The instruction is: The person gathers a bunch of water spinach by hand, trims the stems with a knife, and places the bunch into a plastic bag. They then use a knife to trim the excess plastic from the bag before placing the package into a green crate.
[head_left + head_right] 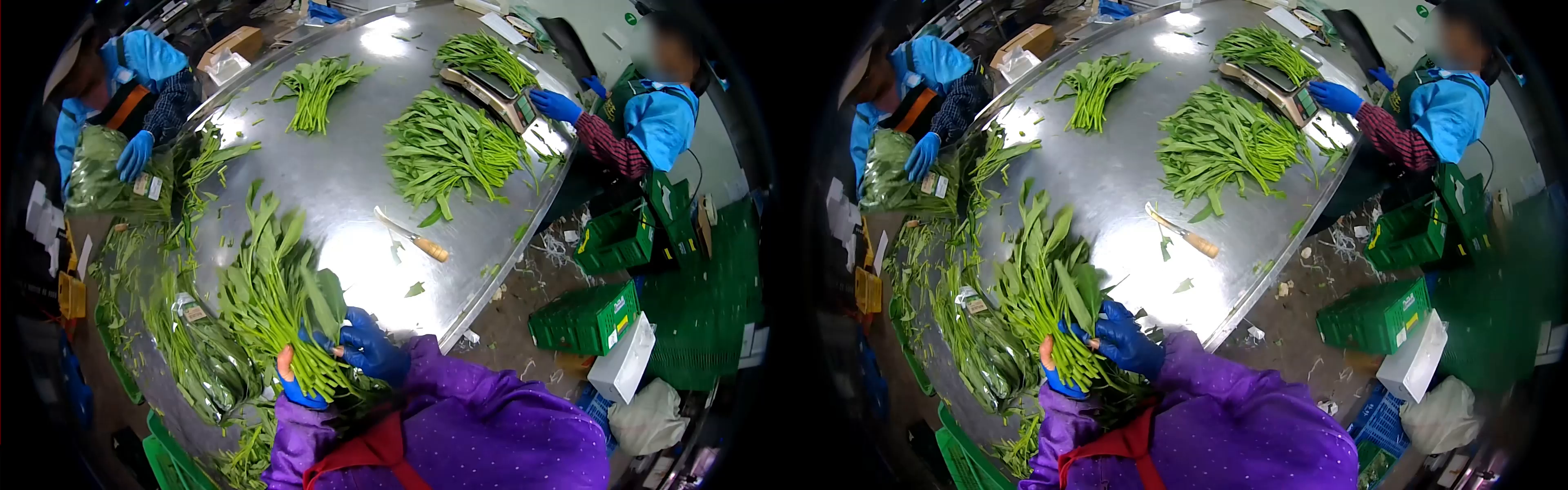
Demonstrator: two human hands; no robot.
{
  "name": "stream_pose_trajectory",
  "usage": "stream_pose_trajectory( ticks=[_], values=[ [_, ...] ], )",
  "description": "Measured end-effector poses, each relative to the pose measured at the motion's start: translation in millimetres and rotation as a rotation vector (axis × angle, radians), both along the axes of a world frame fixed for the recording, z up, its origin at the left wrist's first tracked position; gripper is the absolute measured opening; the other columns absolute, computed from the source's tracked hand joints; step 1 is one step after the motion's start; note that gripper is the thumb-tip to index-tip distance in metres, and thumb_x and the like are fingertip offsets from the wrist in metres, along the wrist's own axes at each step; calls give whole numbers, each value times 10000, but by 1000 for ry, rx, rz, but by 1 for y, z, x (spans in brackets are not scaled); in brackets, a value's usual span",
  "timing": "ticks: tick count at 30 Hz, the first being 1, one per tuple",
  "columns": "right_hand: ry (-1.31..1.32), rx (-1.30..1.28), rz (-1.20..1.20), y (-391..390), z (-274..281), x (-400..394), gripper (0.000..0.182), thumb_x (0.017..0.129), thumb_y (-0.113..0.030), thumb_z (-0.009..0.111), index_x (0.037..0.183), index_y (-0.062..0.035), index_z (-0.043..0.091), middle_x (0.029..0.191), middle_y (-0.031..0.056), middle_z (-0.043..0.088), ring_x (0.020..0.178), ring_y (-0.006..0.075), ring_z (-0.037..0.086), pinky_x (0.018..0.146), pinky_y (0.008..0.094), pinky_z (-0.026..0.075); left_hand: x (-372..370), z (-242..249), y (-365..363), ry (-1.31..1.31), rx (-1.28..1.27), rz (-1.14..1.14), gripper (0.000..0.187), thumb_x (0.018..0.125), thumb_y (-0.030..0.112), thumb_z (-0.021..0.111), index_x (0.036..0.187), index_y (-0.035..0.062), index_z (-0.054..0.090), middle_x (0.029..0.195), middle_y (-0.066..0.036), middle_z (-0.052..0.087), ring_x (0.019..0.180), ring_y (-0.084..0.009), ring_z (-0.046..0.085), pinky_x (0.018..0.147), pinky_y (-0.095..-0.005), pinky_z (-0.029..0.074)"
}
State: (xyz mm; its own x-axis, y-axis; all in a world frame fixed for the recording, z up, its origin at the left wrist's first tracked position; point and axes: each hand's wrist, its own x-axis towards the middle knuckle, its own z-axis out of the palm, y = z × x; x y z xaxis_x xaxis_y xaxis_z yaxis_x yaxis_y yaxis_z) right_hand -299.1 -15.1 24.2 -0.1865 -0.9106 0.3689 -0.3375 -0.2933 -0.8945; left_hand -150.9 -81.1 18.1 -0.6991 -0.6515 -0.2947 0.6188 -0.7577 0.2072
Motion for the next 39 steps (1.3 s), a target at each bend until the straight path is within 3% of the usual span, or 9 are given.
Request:
stream_pose_trajectory(
  ticks=[10,12,15,17,23,33,35,37,39],
  values=[
    [-832,446,383,27,-1,-29,339,842,-156,566,1152,-19,543,1083,81,549,916,163,545,809,299,444,5,34,-39,-112,-8,150,425,838,402,507,1122,88,547,917,-46,597,828,-224,569,769,-380,485],
    [845,478,430,48,-111,-31,219,813,-219,584,957,-54,590,902,90,590,859,202,579,754,329,459,19,18,-49,-111,-12,175,436,838,392,516,1143,81,534,928,-47,595,836,-235,569,810,-402,470],
    [83,555,-131,59,-76,-45,333,746,-331,653,984,-105,599,958,95,588,882,269,568,777,377,459,24,24,-54,21,-246,-48,467,807,345,531,1172,58,477,899,-63,593,799,-198,575,712,-356,500],
    [-111,435,9,37,-23,-47,458,815,-331,624,1175,-68,518,1100,114,564,1000,253,547,843,360,428,31,6,-44,-385,-208,40,477,784,326,537,1148,26,471,875,-84,600,740,-207,592,633,-343,514],
    [-744,694,584,18,-17,2,350,891,-241,543,1139,5,537,909,39,595,822,102,531,742,259,434,10,3,-26,-334,-211,-97,369,785,311,540,1075,83,548,963,-120,623,884,-300,607,641,-487,530],
    [-839,599,-41,3,-9,-47,483,885,-474,468,1079,-44,568,701,17,520,615,109,486,540,244,405,26,-63,-11,-639,-390,-371,306,800,164,544,1043,-22,549,937,-131,608,894,-259,612,697,-350,530],
    [-645,616,159,-9,-25,-20,646,816,-518,556,1175,14,479,1038,94,551,921,207,526,791,354,436,48,-190,19,-777,-1152,-225,256,810,144,573,983,-39,618,927,-146,646,792,-225,635,749,-338,513],
    [-205,805,143,-12,-25,-7,699,772,-413,667,1251,19,398,1127,97,523,962,209,519,898,362,384,17,-148,18,-802,-824,-441,214,769,92,631,952,-18,635,965,-118,639,854,-181,613,769,-309,492],
    [-579,622,239,-2,-47,2,752,742,-322,714,1298,16,335,1204,127,478,1080,215,451,937,352,357,13,-121,24,-887,-838,-465,309,735,41,660,1032,-11,594,1020,-92,614,891,-164,591,788,-301,478]
  ],
)
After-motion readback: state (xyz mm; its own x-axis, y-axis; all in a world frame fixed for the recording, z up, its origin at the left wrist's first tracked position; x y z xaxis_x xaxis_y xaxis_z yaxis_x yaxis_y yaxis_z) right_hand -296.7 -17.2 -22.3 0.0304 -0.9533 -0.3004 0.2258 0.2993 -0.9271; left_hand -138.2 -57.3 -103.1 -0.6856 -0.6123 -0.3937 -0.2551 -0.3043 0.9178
